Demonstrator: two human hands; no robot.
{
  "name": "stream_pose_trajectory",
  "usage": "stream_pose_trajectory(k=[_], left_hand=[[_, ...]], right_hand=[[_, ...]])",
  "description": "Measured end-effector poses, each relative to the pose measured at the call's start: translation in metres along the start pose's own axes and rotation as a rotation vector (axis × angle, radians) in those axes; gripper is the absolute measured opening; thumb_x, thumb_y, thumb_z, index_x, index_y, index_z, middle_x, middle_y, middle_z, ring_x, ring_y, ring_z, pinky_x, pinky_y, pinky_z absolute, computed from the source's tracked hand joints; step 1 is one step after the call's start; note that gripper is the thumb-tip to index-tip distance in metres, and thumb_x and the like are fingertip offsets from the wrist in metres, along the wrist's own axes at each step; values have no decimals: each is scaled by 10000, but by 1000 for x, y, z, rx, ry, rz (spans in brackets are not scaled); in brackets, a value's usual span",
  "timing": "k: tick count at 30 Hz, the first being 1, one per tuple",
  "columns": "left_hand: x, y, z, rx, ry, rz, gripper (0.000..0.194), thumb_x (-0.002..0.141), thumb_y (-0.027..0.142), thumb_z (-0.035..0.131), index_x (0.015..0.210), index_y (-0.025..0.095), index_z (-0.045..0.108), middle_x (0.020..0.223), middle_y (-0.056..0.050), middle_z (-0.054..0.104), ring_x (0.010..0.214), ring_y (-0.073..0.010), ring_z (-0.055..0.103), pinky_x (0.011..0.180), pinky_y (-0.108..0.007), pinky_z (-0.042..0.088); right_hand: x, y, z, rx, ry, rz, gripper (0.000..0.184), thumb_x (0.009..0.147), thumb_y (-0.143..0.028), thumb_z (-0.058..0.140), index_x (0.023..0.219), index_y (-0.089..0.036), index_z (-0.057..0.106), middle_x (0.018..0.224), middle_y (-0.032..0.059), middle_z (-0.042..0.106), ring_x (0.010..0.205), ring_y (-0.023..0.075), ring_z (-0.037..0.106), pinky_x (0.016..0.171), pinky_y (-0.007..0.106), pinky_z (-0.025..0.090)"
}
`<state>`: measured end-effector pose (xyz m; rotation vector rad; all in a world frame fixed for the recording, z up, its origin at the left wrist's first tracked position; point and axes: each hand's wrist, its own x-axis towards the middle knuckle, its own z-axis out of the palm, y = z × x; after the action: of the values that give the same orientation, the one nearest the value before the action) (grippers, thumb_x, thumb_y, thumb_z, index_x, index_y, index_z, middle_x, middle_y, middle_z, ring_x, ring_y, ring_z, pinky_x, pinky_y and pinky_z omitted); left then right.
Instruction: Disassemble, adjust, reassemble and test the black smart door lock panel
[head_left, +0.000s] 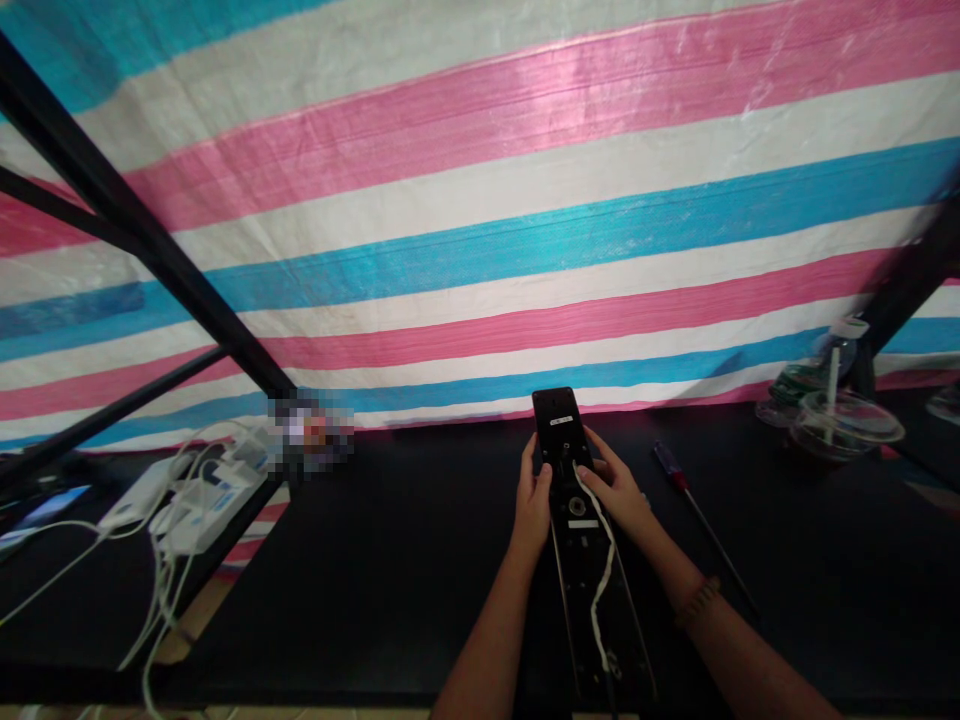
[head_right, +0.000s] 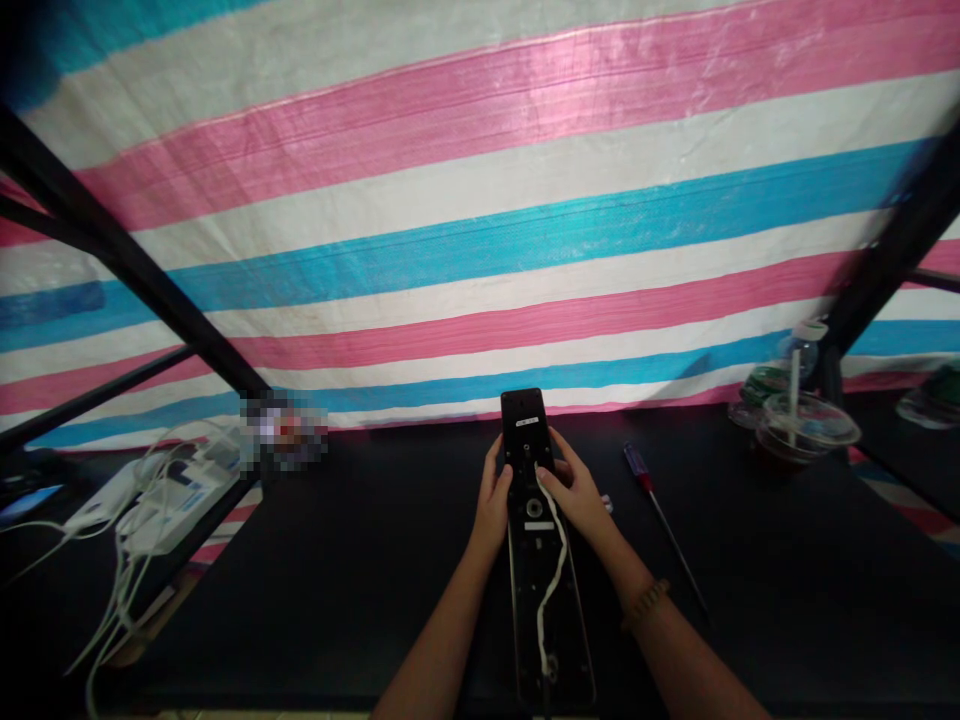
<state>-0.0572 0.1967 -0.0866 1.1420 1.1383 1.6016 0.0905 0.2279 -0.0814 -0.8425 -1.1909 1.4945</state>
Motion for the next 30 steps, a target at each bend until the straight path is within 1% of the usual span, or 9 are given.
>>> stream_pose_trajectory(k=[6,11,15,20,26,30], left_hand=[[-1,1,1,6,2,-2,534,936,462,532,1436,291,450,1549,-43,440,1440,-249,379,1190,-384,283],[-1,1,2,-32,-7,-13,551,933,472,535,1445,294,437,1546,-44,446,1418,-259,413,1167,-386,327],[0,1,1,-21,-4,5,541,934,448,539,1441,284,443,1545,-50,446,1427,-259,398,1173,-388,315],[1,0,0,8,-2,9,534,940,427,533,1442,272,438,1537,-60,452,1426,-252,397,1174,-391,306],[1,0,0,2,-4,-11,533,941,428,529,1442,273,436,1531,-65,455,1406,-257,422,1174,-401,305],[2,0,0,5,-7,-22,528,940,424,530,1437,269,440,1530,-69,456,1403,-253,425,1172,-405,307]], right_hand=[[-2,-4,3,7,-6,-1,904,753,-449,769,1521,-237,342,975,58,760,809,226,708,710,343,550],[-1,-3,1,-10,-13,-22,916,746,-459,774,1523,-235,343,959,60,761,812,231,710,712,350,555],[-1,-2,0,8,-45,-18,938,735,-455,790,1525,-250,327,991,63,757,824,237,714,723,359,558],[-1,-1,0,6,-41,-10,928,741,-464,789,1519,-263,324,977,53,757,813,230,710,713,353,561],[0,-2,0,-9,-38,-20,883,752,-467,775,1504,-280,351,993,56,759,862,257,718,767,404,573],[0,-5,1,0,-38,7,887,747,-459,777,1502,-275,350,1006,61,761,900,271,724,806,430,572]])
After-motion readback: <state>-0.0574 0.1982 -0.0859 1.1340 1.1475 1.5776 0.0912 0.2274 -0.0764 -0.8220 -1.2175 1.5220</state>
